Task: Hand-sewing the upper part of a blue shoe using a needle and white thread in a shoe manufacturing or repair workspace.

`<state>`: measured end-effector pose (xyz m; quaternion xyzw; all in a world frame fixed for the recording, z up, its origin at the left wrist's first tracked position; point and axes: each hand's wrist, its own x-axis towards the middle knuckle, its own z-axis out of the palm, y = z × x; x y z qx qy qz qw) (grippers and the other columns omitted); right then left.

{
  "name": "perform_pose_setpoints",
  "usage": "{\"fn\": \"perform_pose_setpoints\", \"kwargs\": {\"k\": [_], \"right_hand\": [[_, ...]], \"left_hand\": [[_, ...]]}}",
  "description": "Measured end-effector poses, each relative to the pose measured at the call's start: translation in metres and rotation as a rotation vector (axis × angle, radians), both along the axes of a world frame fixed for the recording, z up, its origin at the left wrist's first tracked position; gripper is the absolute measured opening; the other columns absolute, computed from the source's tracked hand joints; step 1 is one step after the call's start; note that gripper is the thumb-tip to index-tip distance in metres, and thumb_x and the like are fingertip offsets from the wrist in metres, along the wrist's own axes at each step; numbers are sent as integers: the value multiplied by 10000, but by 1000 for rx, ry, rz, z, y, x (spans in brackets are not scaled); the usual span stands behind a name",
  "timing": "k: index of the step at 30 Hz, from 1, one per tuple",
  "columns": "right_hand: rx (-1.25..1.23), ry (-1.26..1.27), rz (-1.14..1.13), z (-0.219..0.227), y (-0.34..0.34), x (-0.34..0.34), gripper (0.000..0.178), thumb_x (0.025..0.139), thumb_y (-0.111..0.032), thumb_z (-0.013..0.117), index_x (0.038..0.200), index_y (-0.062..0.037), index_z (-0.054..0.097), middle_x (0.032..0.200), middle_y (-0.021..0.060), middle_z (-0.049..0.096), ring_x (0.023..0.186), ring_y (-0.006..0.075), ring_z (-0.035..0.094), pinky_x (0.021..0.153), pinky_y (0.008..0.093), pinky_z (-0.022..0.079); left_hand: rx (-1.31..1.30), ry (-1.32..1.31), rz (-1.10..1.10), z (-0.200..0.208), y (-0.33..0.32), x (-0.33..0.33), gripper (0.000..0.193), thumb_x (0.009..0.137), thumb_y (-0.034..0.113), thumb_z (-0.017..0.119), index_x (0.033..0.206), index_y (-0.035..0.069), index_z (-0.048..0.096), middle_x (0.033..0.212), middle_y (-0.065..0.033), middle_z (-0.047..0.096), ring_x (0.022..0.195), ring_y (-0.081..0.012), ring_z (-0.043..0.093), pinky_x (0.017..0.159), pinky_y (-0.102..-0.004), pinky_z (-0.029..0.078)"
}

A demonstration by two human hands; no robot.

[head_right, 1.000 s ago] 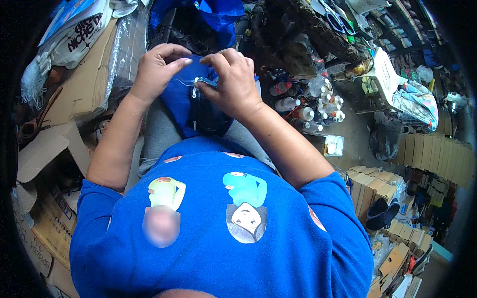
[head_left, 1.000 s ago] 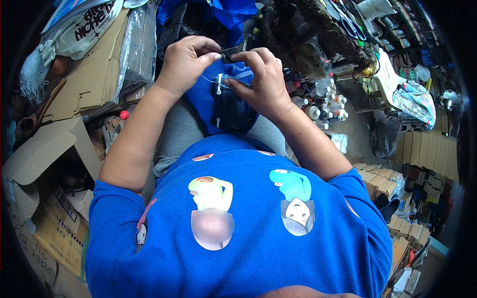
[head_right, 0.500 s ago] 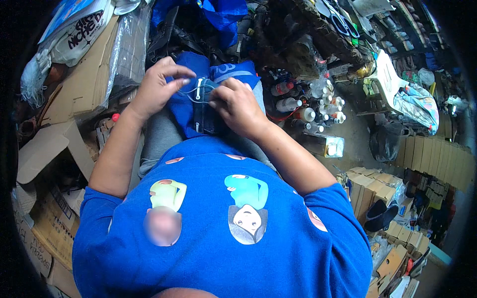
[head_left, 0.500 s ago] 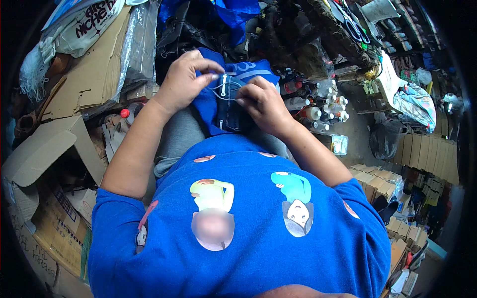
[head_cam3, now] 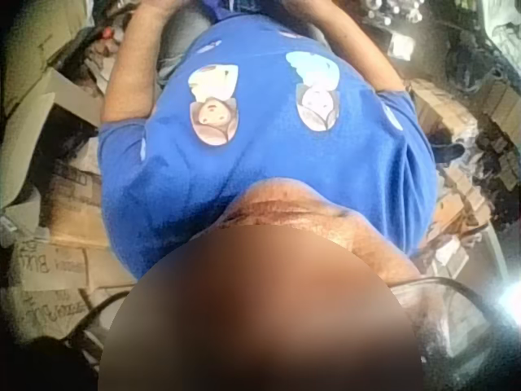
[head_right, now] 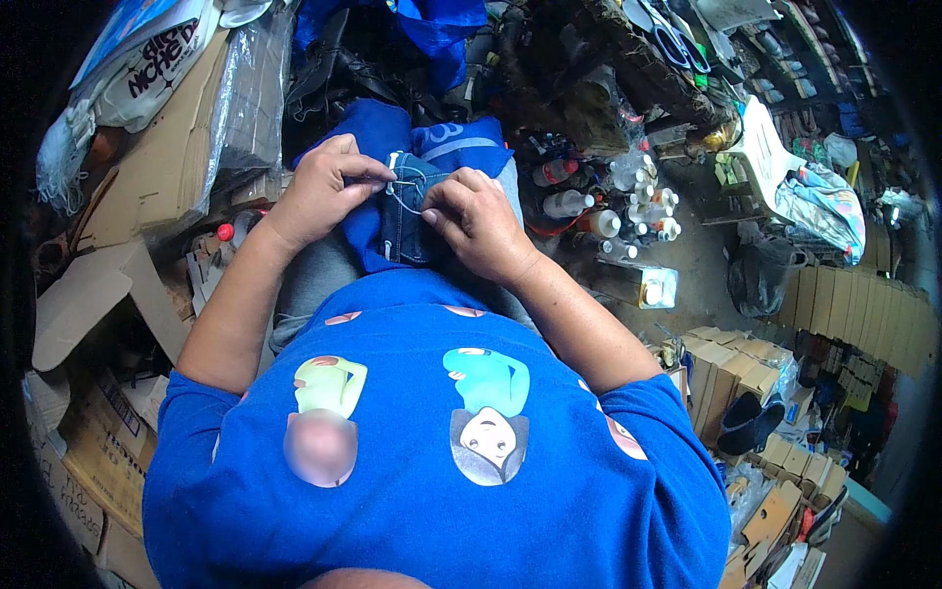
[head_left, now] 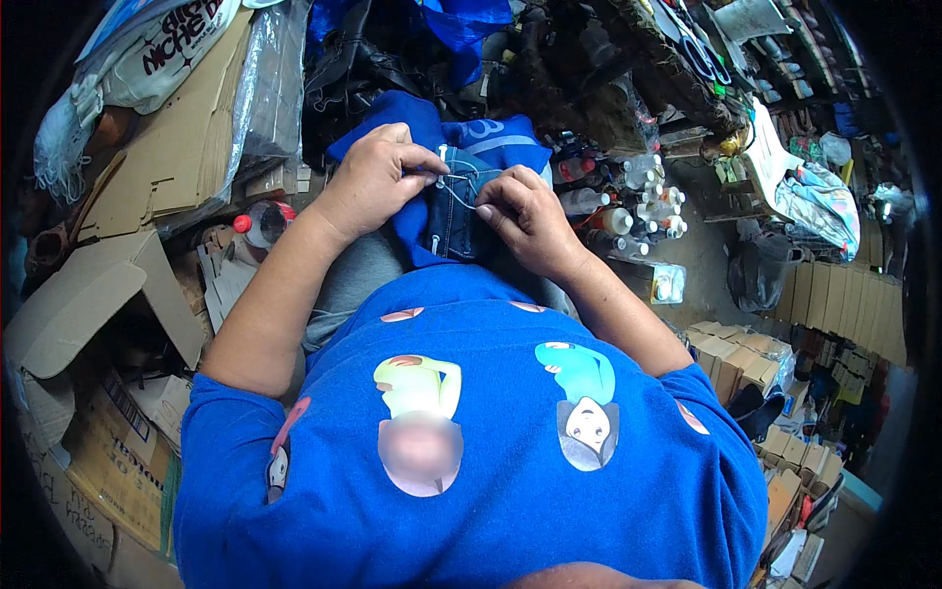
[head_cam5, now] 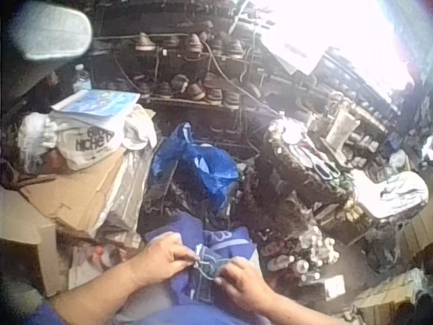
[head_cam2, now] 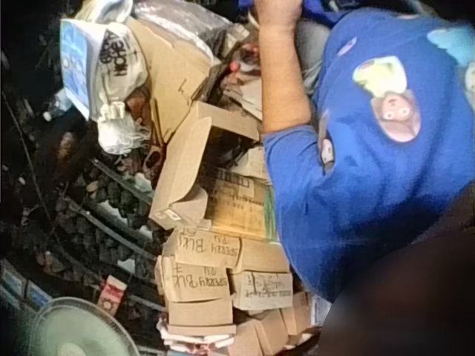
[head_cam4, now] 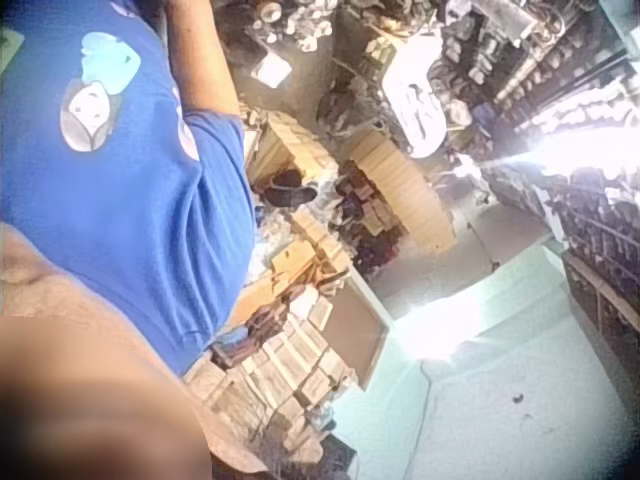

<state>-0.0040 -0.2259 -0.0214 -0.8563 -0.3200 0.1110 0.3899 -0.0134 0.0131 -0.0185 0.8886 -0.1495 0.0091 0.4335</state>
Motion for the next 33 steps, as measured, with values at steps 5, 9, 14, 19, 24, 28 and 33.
{"fn": "perform_pose_setpoints", "kwargs": {"k": [5, 9, 14, 19, 24, 28, 33], "right_hand": [[-10, -15, -4, -2, 1, 0, 122, 822, -156, 663, 917, -93, 619, 903, 106, 541, 929, 324, 508, 836, 420, 386], [-20, -58, 37, 1, 0, 1, 131, 832, -127, 655, 956, -93, 630, 920, 91, 553, 898, 278, 532, 826, 376, 412], [608, 344, -324, 19, -20, 15, 311, 886, -78, 634, 1195, -61, 603, 956, 2, 557, 839, 70, 510, 758, 230, 442], [408, 285, -408, 7, -48, 24, 202, 915, -116, 624, 1096, -31, 649, 940, 6, 579, 866, 87, 546, 782, 235, 445], [211, 223, -401, 4, -46, 16, 163, 887, -141, 636, 1011, -48, 688, 928, 50, 597, 865, 128, 570, 778, 269, 455], [187, 250, -442, 4, -45, 15, 159, 885, -148, 635, 1000, -54, 693, 924, 55, 601, 859, 135, 574, 773, 274, 458], [166, 184, -407, 5, -44, 17, 159, 877, -153, 643, 994, -58, 696, 925, 67, 610, 858, 151, 585, 764, 279, 466]], "left_hand": [[107, -218, -88, 5, -14, 2, 139, 707, 31, 690, 828, 97, 717, 749, -84, 527, 760, -255, 543, 710, -366, 441], [323, -359, -221, 15, -31, 14, 69, 723, 76, 654, 784, 82, 685, 776, -88, 541, 829, -282, 555, 743, -390, 439], [551, -305, -341, 47, -33, 21, 84, 765, 132, 633, 818, 105, 693, 921, -53, 621, 966, -236, 579, 834, -393, 418], [806, -185, -706, 47, -73, 17, 162, 807, 142, 590, 900, 109, 719, 968, -27, 646, 1041, -198, 568, 1009, -452, 346], [990, -321, -808, 48, -77, 17, 178, 848, 143, 580, 934, 143, 736, 962, -10, 658, 1044, -188, 566, 1048, -472, 316], [937, -239, -903, 57, -77, 20, 164, 848, 155, 603, 934, 171, 741, 948, -5, 678, 1045, -180, 564, 1068, -475, 297], [919, -270, -912, 61, -75, 16, 182, 846, 160, 605, 977, 180, 730, 937, 3, 685, 1038, -171, 562, 1049, -446, 300]]}}
